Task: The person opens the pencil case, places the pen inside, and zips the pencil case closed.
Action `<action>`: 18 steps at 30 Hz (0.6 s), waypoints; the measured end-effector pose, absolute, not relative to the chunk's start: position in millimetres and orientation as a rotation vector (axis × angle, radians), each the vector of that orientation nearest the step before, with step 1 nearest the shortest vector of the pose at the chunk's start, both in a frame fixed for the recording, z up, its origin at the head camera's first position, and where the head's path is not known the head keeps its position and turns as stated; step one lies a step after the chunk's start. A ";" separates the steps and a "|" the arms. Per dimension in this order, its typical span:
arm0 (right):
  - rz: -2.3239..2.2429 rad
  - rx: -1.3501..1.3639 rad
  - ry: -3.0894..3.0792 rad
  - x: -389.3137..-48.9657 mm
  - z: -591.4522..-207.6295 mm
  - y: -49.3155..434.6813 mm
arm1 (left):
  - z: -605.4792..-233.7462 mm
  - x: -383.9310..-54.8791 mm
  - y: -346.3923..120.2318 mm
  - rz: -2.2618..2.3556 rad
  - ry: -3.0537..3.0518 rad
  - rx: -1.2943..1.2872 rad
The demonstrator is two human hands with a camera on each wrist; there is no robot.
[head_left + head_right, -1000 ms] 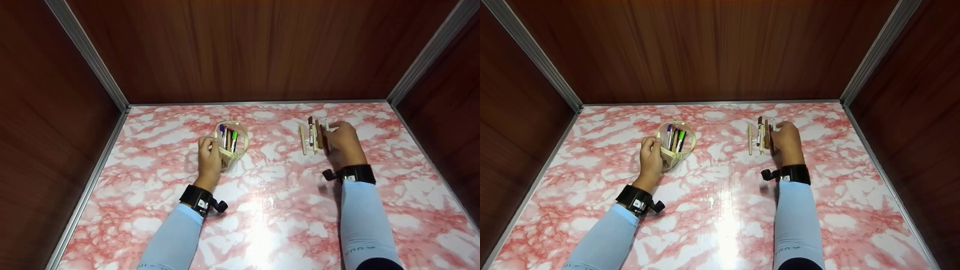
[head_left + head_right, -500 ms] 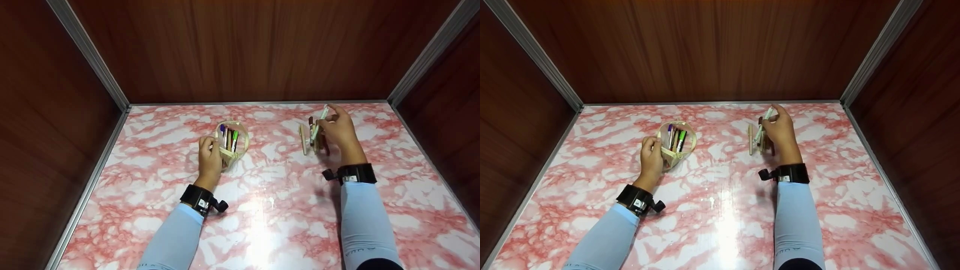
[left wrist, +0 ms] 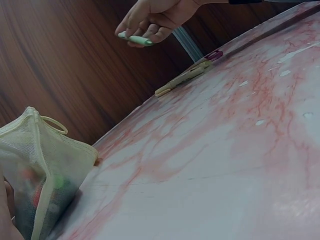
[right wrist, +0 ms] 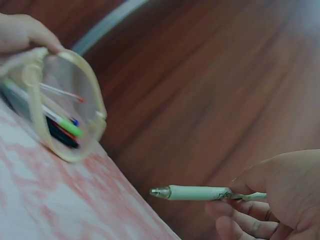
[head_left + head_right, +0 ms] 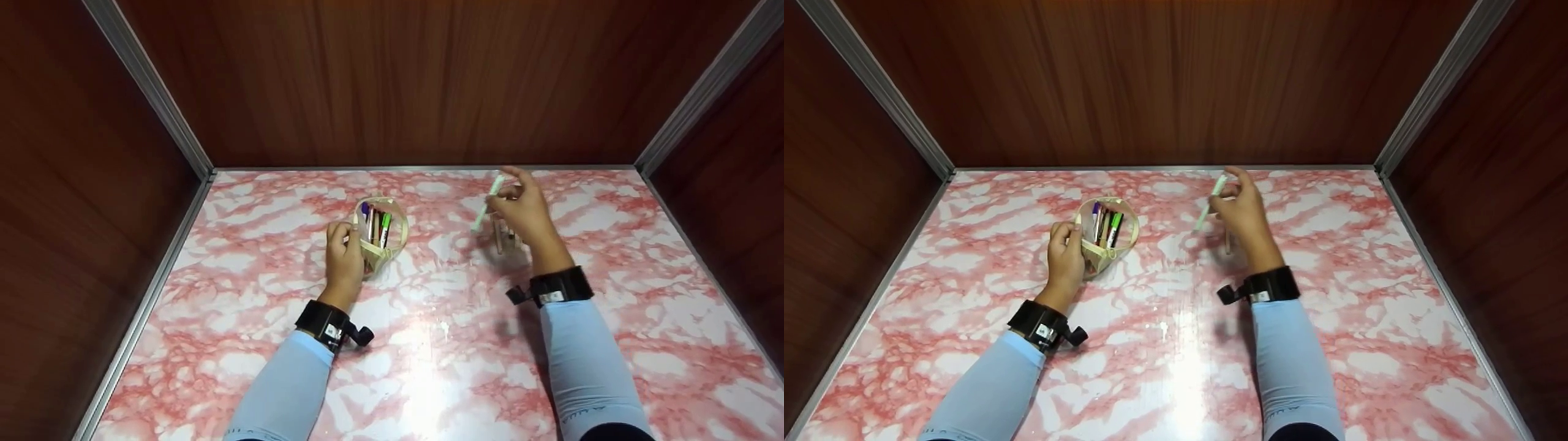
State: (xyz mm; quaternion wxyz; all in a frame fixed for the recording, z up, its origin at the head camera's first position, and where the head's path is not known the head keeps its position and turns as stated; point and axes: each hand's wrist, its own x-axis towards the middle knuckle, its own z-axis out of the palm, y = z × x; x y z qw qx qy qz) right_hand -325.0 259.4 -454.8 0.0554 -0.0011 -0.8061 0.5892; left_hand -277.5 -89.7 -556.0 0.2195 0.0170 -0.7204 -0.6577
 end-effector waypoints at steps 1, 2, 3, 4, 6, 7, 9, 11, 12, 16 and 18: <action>1.816 0.007 -2.421 -324.3 -456.0 252.0 | -555.8 -277.4 -89.1 -1.822 -1.992 0.046; 1.844 0.014 -2.392 -323.7 -457.4 244.0 | -555.7 -277.3 -88.4 -1.825 -1.992 0.046; 1.880 0.026 -2.359 -323.4 -459.7 235.8 | -555.6 -277.0 -87.7 -1.826 -1.994 0.049; 1.914 0.047 -2.328 -323.6 -462.3 226.6 | -555.6 -276.8 -88.0 -1.821 -1.999 0.051; 1.956 0.085 -2.291 -324.3 -468.2 208.4 | -555.9 -276.8 -88.5 -1.813 -2.007 0.055; 1.967 0.099 -2.286 -324.0 -470.8 199.2 | -556.0 -277.0 -88.7 -1.810 -2.008 0.055; 2.006 0.139 -2.277 -323.7 -475.9 180.4 | -556.0 -277.1 -89.1 -1.814 -2.009 0.055; 2.049 0.158 -2.287 -322.6 -480.7 162.1 | -556.1 -277.5 -89.4 -1.822 -1.992 0.046; 2.076 0.164 -2.294 -321.7 -482.9 152.9 | -556.2 -277.5 -89.5 -1.830 -1.982 0.043; 2.144 0.141 -2.326 -321.1 -494.1 122.0 | -556.5 -277.4 -90.2 -1.845 -1.972 0.048; 2.155 0.110 -2.330 -322.3 -498.6 110.2 | -556.0 -276.8 -90.5 -1.844 -1.982 0.066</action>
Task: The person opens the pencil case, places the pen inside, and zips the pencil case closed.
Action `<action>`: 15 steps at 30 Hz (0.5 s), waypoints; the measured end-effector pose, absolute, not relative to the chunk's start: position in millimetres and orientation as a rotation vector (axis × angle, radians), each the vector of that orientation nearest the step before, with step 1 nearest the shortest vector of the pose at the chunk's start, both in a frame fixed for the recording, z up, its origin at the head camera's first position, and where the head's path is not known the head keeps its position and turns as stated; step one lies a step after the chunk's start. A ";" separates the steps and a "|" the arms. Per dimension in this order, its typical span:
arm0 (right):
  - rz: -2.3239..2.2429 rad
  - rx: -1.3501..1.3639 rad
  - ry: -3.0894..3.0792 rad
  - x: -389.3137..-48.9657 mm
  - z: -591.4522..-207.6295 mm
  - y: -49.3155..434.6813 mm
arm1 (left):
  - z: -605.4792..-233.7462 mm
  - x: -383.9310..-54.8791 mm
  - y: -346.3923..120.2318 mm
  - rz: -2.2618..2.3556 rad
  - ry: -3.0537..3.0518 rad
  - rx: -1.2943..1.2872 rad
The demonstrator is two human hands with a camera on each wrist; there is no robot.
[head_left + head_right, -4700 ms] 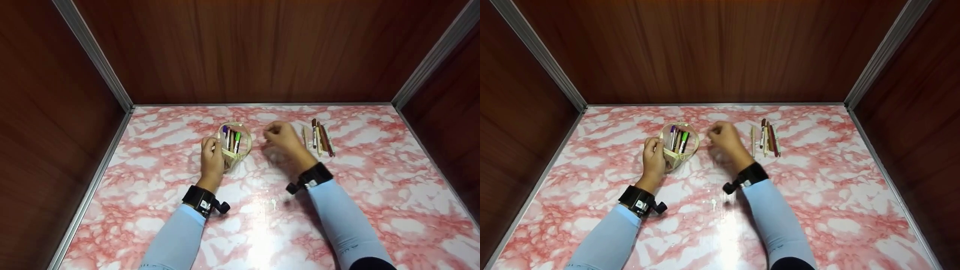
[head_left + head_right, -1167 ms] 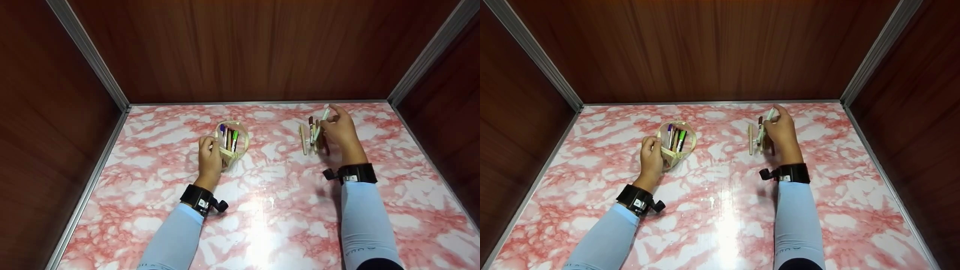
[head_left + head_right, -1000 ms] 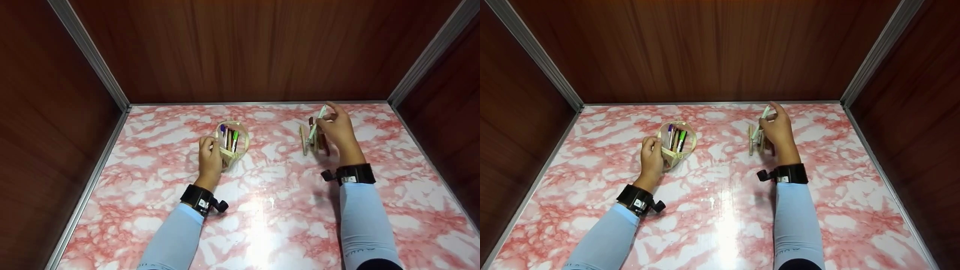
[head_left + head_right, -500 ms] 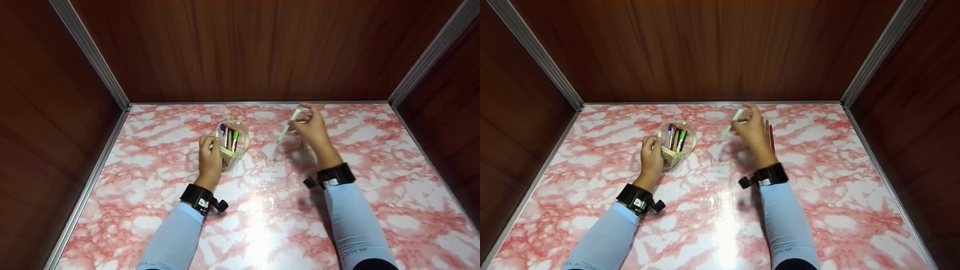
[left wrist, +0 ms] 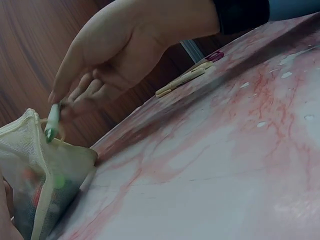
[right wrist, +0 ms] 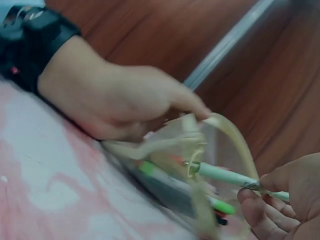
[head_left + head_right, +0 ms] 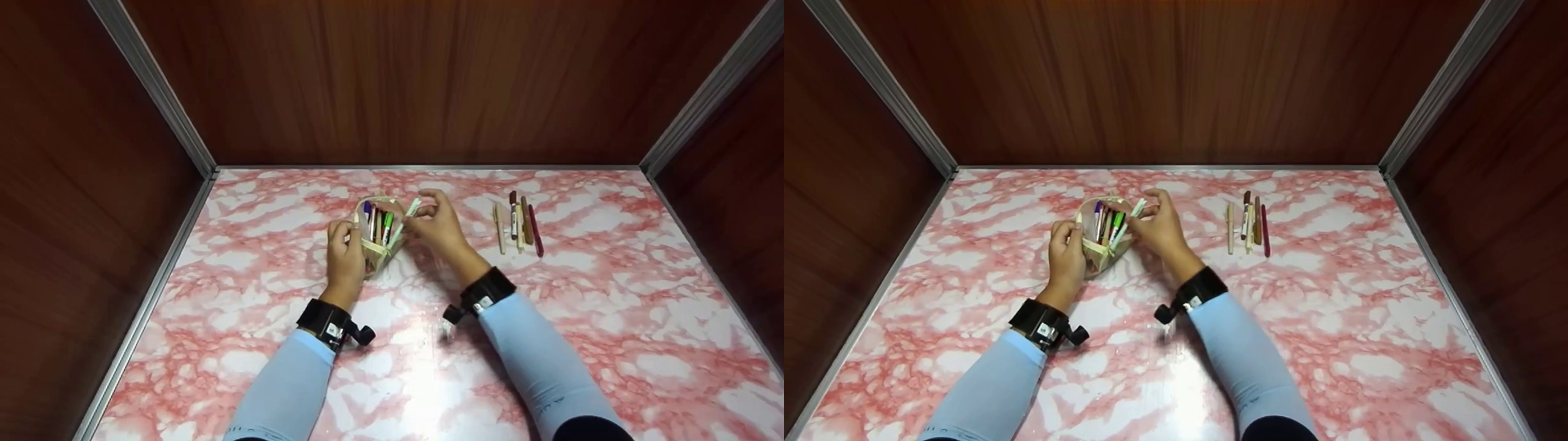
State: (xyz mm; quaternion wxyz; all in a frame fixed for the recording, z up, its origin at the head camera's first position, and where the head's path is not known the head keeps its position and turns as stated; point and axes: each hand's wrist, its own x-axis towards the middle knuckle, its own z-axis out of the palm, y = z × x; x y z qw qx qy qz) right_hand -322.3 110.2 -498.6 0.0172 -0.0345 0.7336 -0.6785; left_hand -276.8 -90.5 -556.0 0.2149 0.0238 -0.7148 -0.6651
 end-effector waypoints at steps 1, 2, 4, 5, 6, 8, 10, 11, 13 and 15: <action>-2.114 -0.088 2.273 -323.4 -500.7 105.7 | -555.5 -276.4 -90.5 -1.843 -1.990 0.077; -2.118 -0.070 2.269 -324.4 -502.3 102.0 | -555.1 -275.8 -90.4 -1.846 -1.998 0.092; -2.126 -0.037 2.265 -326.3 -504.7 96.8 | -554.2 -274.9 -90.0 -1.846 -2.008 0.119; -2.132 -0.021 2.262 -327.1 -505.4 95.0 | -553.7 -274.7 -89.9 -1.842 -2.011 0.129; -2.143 -0.004 2.259 -328.0 -506.0 93.7 | -553.4 -274.4 -89.7 -1.839 -2.019 0.141; -2.181 0.037 2.256 -329.6 -506.9 92.2 | -552.5 -273.7 -89.3 -1.837 -2.031 0.156; -2.246 0.080 2.237 -331.1 -507.4 91.2 | -551.6 -273.4 -89.2 -1.839 -2.033 0.152; -2.283 0.100 2.225 -331.8 -507.7 90.6 | -551.4 -273.3 -89.4 -1.842 -2.033 0.147; -2.346 0.129 2.211 -332.9 -508.4 88.9 | -551.1 -273.4 -90.1 -1.843 -2.028 0.138; -2.362 0.131 2.218 -333.5 -509.0 86.0 | -551.5 -273.7 -91.1 -1.844 -2.018 0.129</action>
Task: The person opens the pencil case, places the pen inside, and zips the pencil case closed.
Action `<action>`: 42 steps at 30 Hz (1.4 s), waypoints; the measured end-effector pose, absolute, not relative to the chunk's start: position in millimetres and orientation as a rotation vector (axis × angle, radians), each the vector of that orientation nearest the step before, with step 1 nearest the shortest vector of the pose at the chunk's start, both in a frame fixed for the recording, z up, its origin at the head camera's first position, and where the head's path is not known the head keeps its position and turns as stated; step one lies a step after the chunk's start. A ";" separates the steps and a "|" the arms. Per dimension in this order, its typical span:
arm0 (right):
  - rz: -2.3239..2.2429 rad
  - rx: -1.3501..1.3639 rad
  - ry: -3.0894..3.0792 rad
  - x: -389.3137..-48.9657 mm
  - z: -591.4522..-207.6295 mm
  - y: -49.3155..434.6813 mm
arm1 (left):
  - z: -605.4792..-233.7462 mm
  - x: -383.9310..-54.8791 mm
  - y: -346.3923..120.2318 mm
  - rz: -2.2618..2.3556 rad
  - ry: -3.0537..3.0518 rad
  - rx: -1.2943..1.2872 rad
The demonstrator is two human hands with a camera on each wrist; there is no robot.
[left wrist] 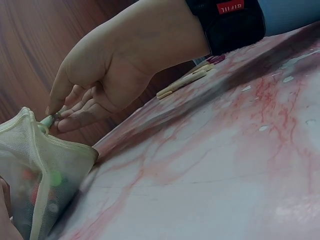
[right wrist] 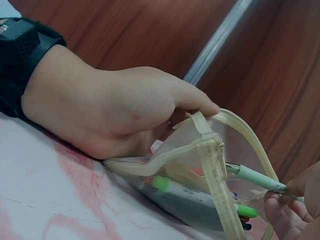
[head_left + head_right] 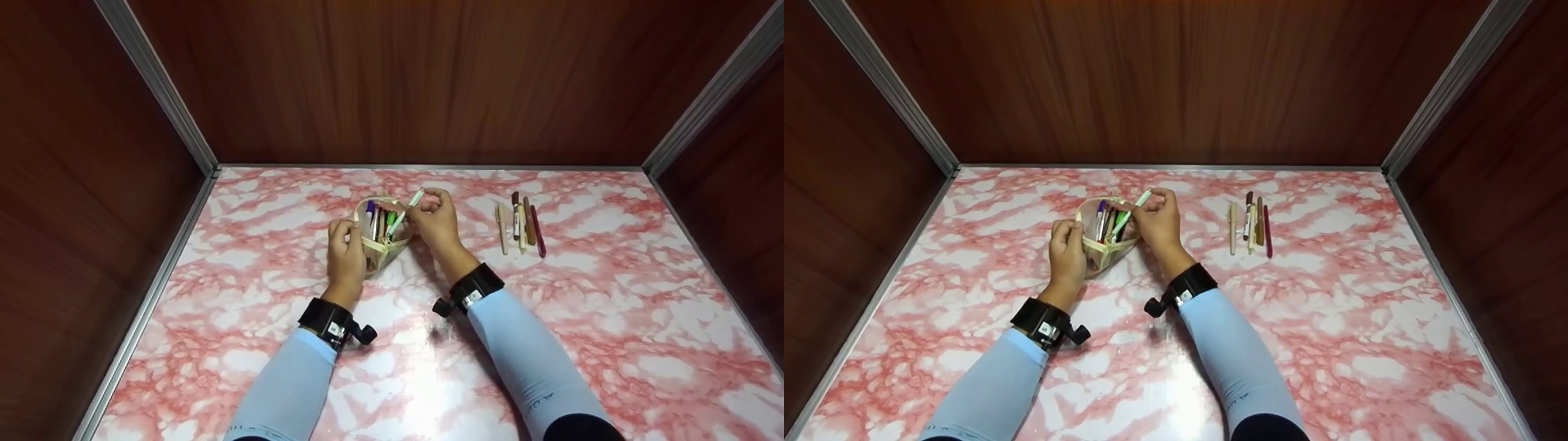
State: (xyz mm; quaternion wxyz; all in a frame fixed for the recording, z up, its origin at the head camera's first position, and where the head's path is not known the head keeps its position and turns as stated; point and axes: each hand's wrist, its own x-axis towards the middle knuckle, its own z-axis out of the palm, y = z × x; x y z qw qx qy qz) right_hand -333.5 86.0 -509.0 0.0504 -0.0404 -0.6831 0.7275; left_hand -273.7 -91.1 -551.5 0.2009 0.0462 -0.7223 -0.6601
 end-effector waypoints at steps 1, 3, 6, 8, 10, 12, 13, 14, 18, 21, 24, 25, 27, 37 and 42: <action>2.187 -0.113 -2.100 -333.5 -509.3 84.3 | -551.7 -274.0 -91.7 -1.839 -2.013 0.124; 2.138 -0.086 -2.142 -333.4 -509.2 80.7 | -552.1 -274.6 -92.3 -1.838 -2.001 0.120; 2.092 -0.079 -2.159 -334.1 -507.7 77.6 | -552.8 -275.2 -92.2 -1.847 -1.991 0.113; 2.143 -0.105 -2.079 -334.8 -505.6 77.3 | -553.1 -275.6 -91.9 -1.831 -1.998 0.109; 2.197 -0.149 -1.985 -336.1 -504.1 78.4 | -553.3 -275.6 -91.7 -1.814 -2.009 0.107; 2.234 -0.172 -1.914 -337.1 -503.7 79.3 | -553.4 -275.4 -91.9 -1.794 -2.018 0.107; 2.238 -0.176 -1.901 -337.1 -503.9 79.6 | -553.6 -275.4 -91.8 -1.787 -2.021 0.108; 2.224 -0.175 -1.908 -336.9 -504.5 79.3 | -553.7 -275.0 -91.9 -1.792 -2.024 0.111; 2.181 -0.139 -1.997 -332.3 -508.4 72.0 | -554.2 -275.3 -92.6 -1.801 -2.012 0.099; 2.199 -0.090 -2.103 -326.5 -511.3 62.4 | -555.0 -275.9 -92.8 -1.791 -2.001 0.091; 2.221 -0.032 -2.191 -321.3 -511.9 53.0 | -555.7 -276.6 -92.9 -1.758 -1.995 0.096; 2.202 -0.018 -2.225 -320.2 -511.7 50.5 | -555.9 -276.7 -92.9 -1.746 -1.993 0.097; 2.150 0.010 -2.280 -319.6 -511.2 46.5 | -555.7 -276.3 -92.7 -1.727 -1.989 0.099; 1.763 0.359 -2.631 -320.4 -503.5 48.7 | -552.6 -274.9 -91.8 -1.738 -1.981 0.068; 1.761 0.410 -2.616 -321.6 -499.8 58.6 | -552.2 -274.2 -96.1 -1.785 -1.997 0.202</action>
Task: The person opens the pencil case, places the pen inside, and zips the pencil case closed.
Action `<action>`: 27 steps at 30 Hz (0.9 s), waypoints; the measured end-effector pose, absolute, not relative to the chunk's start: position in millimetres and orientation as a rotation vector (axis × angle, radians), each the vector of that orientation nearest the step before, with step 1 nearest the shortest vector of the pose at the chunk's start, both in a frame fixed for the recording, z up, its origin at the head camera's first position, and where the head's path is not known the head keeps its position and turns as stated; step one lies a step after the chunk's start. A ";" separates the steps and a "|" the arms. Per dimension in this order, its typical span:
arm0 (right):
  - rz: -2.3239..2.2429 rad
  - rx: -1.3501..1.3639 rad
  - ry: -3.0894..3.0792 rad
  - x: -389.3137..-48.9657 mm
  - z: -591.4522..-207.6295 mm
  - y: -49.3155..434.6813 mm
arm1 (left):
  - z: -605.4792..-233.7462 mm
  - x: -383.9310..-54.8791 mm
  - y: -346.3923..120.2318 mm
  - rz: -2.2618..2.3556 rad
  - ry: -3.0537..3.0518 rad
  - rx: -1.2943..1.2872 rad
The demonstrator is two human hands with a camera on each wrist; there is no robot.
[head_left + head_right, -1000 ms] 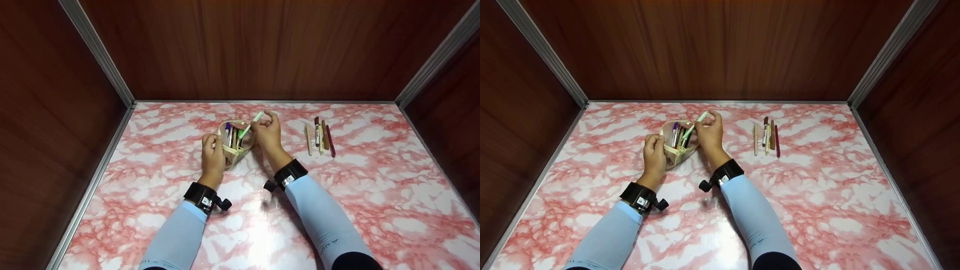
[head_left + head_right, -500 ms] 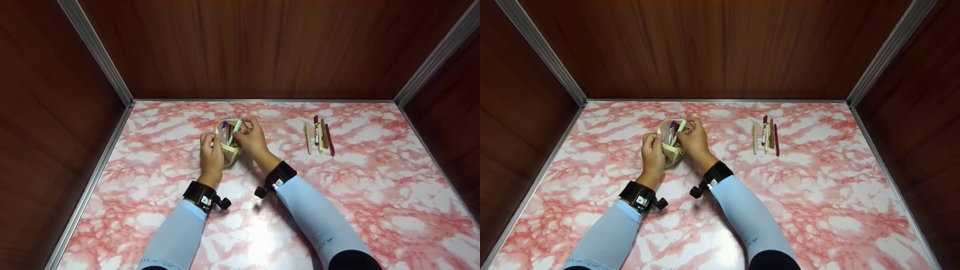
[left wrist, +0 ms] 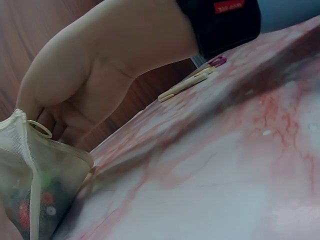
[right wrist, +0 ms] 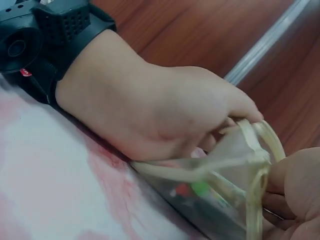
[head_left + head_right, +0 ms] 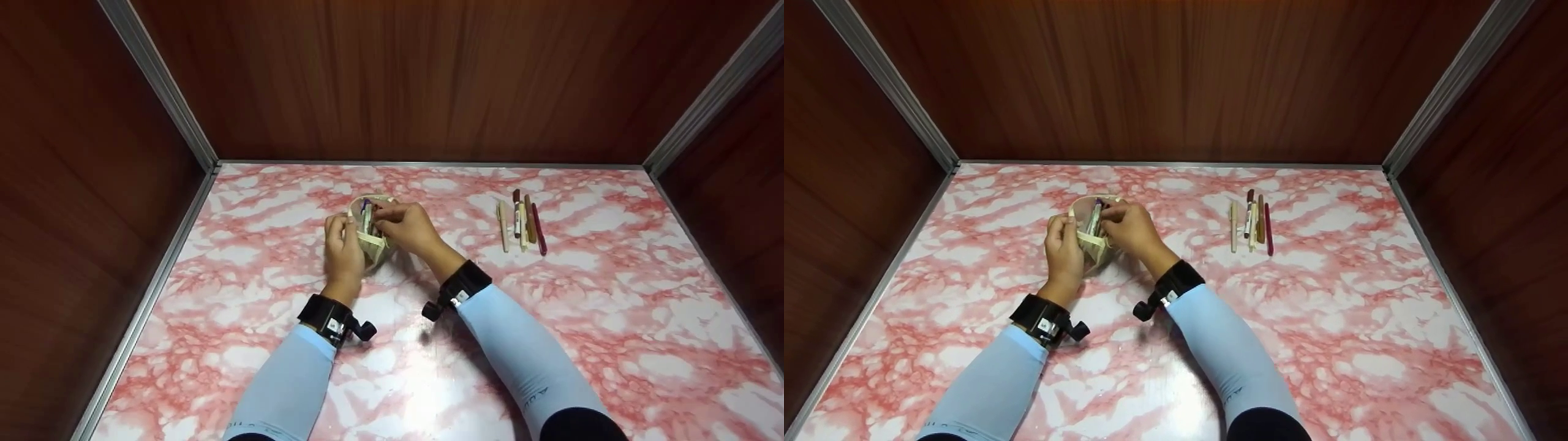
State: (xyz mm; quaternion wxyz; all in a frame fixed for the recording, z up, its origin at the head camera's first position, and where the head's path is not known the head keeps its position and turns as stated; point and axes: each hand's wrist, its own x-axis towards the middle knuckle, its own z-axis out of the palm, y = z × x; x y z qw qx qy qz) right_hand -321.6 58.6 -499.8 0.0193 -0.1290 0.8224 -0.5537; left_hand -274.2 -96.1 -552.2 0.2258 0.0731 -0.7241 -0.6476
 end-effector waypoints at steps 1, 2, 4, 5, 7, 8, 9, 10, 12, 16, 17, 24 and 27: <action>-1.740 -0.389 2.541 -322.3 -498.7 61.7 | -551.8 -273.5 -97.2 -1.781 -2.011 0.252; -1.765 -0.358 2.515 -322.6 -496.8 65.8 | -551.3 -272.7 -98.0 -1.776 -2.027 0.298; -1.820 -0.292 2.452 -323.7 -491.7 76.8 | -550.3 -271.3 -98.6 -1.757 -2.056 0.375; -1.838 -0.260 2.429 -325.1 -488.9 83.8 | -549.7 -270.7 -98.3 -1.745 -2.066 0.399; -1.849 -0.215 2.406 -329.0 -483.2 101.1 | -548.8 -270.3 -97.6 -1.716 -2.083 0.414; -1.848 -0.196 2.398 -330.9 -480.4 111.0 | -548.4 -270.4 -97.3 -1.705 -2.091 0.412; -1.838 -0.196 2.412 -333.5 -478.5 121.6 | -548.4 -270.6 -97.1 -1.690 -2.099 0.412; -1.827 -0.200 2.437 -336.2 -477.2 132.9 | -548.5 -270.9 -97.1 -1.678 -2.107 0.413; -1.793 -0.184 2.490 -339.3 -474.9 157.2 | -548.5 -271.3 -97.5 -1.662 -2.121 0.413; -1.820 -0.088 2.573 -340.0 -473.9 210.1 | -548.1 -271.5 -96.0 -1.672 -2.138 0.404; -1.839 -0.055 2.587 -339.4 -474.5 222.3 | -547.9 -271.6 -95.9 -1.678 -2.136 0.398; -2.019 0.241 2.541 -336.4 -484.9 294.9 | -546.8 -270.9 -96.4 -1.712 -2.145 0.441; -2.043 0.299 2.543 -337.3 -487.6 320.4 | -548.6 -272.8 -95.7 -1.712 -2.107 0.398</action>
